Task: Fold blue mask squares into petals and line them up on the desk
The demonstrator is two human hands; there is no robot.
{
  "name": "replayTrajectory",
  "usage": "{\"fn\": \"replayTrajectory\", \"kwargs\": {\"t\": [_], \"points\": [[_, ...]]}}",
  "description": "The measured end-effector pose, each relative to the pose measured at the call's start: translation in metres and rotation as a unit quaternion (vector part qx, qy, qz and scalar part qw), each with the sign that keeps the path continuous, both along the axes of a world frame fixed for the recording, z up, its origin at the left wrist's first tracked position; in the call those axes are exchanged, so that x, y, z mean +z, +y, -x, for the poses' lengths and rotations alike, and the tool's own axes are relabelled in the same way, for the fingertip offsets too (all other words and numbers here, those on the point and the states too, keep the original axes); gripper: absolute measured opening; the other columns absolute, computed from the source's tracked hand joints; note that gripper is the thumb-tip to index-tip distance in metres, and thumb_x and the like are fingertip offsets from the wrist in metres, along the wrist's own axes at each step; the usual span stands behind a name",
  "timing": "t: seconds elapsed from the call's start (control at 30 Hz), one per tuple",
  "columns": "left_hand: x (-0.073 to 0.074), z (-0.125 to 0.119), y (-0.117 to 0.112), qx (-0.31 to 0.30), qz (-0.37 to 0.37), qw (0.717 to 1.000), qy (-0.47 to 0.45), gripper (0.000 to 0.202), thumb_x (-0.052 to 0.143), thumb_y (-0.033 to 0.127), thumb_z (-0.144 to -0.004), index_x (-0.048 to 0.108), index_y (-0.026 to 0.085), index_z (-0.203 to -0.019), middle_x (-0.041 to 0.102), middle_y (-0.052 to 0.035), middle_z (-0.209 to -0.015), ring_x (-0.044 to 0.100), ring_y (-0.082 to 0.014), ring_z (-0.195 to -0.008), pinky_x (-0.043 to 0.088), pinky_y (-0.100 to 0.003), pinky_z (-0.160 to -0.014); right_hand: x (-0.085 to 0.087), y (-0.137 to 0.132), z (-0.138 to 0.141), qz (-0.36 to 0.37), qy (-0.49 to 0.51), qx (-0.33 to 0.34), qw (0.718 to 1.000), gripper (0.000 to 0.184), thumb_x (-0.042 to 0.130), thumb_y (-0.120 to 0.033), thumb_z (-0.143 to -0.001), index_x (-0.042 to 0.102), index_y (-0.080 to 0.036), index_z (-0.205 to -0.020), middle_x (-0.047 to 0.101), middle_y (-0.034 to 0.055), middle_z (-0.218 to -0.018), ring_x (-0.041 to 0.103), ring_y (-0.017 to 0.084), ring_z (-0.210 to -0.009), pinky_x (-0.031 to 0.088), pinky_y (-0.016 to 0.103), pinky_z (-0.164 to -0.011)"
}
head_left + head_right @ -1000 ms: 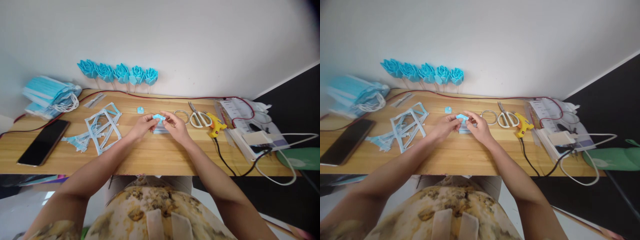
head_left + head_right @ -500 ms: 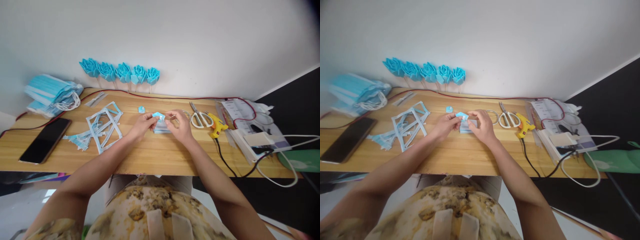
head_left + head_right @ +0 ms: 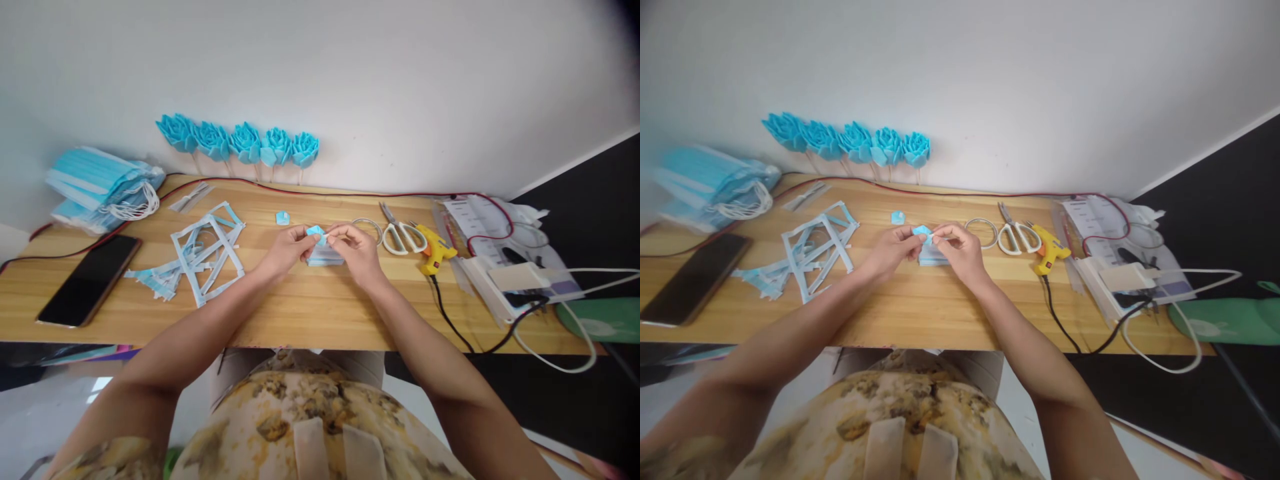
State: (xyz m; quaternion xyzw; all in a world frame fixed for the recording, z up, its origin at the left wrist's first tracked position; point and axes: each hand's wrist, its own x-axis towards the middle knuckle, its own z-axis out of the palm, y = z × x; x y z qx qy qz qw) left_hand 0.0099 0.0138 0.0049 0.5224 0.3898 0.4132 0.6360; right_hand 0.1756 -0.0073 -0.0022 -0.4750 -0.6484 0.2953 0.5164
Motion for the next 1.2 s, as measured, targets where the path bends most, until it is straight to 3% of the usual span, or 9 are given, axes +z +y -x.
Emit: {"fn": "replayTrajectory", "kwargs": {"t": [0.13, 0.27, 0.37, 0.57, 0.97, 1.2], "points": [[0.002, 0.003, 0.002, 0.014, 0.007, 1.000, 0.020, 0.026, 0.064, 0.031, -0.075, 0.049, 0.016, -0.061, 0.048, 0.0037, -0.050, 0.041, -0.0065, -0.046, 0.033, -0.021, -0.048, 0.001, 0.002, -0.004, 0.032, 0.059, -0.052, 0.996, 0.009, 0.060, -0.028, -0.082, 0.062, -0.020, -0.078, 0.067, 0.0023, -0.090, 0.063, 0.015, -0.077, 0.051, 0.028, -0.064], [0.004, 0.003, 0.001, 0.026, 0.011, 0.999, 0.027, 0.025, 0.063, 0.029, -0.076, 0.048, 0.016, -0.060, 0.048, 0.0038, -0.049, 0.040, -0.0063, -0.045, 0.032, -0.021, -0.048, 0.009, -0.002, -0.006, -0.096, -0.065, -0.104, 0.988, 0.005, 0.059, -0.024, -0.083, 0.062, -0.022, -0.081, 0.067, 0.0024, -0.089, 0.062, 0.017, -0.087, 0.051, 0.031, -0.072], [0.005, 0.002, 0.000, 0.033, 0.003, 0.999, 0.023, 0.025, 0.062, 0.028, -0.077, 0.048, 0.016, -0.059, 0.047, 0.0041, -0.049, 0.039, -0.0064, -0.045, 0.032, -0.021, -0.048, 0.012, -0.005, -0.003, -0.202, -0.200, -0.107, 0.953, 0.006, 0.060, -0.018, -0.083, 0.063, -0.023, -0.082, 0.067, 0.0030, -0.089, 0.062, 0.019, -0.087, 0.049, 0.037, -0.079], [0.003, 0.000, -0.001, 0.035, -0.011, 0.999, 0.022, 0.024, 0.062, 0.028, -0.076, 0.048, 0.017, -0.060, 0.045, 0.0052, -0.048, 0.038, -0.0063, -0.045, 0.031, -0.021, -0.048, 0.010, -0.006, -0.002, -0.292, -0.295, -0.112, 0.903, 0.010, 0.060, -0.015, -0.083, 0.062, -0.025, -0.085, 0.067, 0.0030, -0.088, 0.059, 0.019, -0.083, 0.047, 0.037, -0.077], [0.004, -0.001, -0.002, 0.027, -0.018, 0.999, 0.030, 0.027, 0.065, 0.032, -0.074, 0.048, 0.017, -0.060, 0.045, 0.0054, -0.048, 0.040, -0.0061, -0.046, 0.032, -0.020, -0.048, 0.012, -0.009, 0.004, -0.327, -0.341, -0.114, 0.874, 0.013, 0.059, -0.010, -0.083, 0.060, -0.023, -0.084, 0.068, 0.0030, -0.088, 0.057, 0.019, -0.082, 0.047, 0.035, -0.074], [0.003, -0.002, -0.002, 0.026, -0.022, 0.999, 0.019, 0.027, 0.065, 0.032, -0.074, 0.047, 0.017, -0.059, 0.045, 0.0055, -0.048, 0.039, -0.0061, -0.046, 0.032, -0.020, -0.047, 0.010, -0.009, 0.006, -0.321, -0.346, -0.100, 0.876, 0.013, 0.059, -0.010, -0.083, 0.060, -0.022, -0.084, 0.068, 0.0030, -0.089, 0.055, 0.018, -0.082, 0.047, 0.032, -0.073]]}}
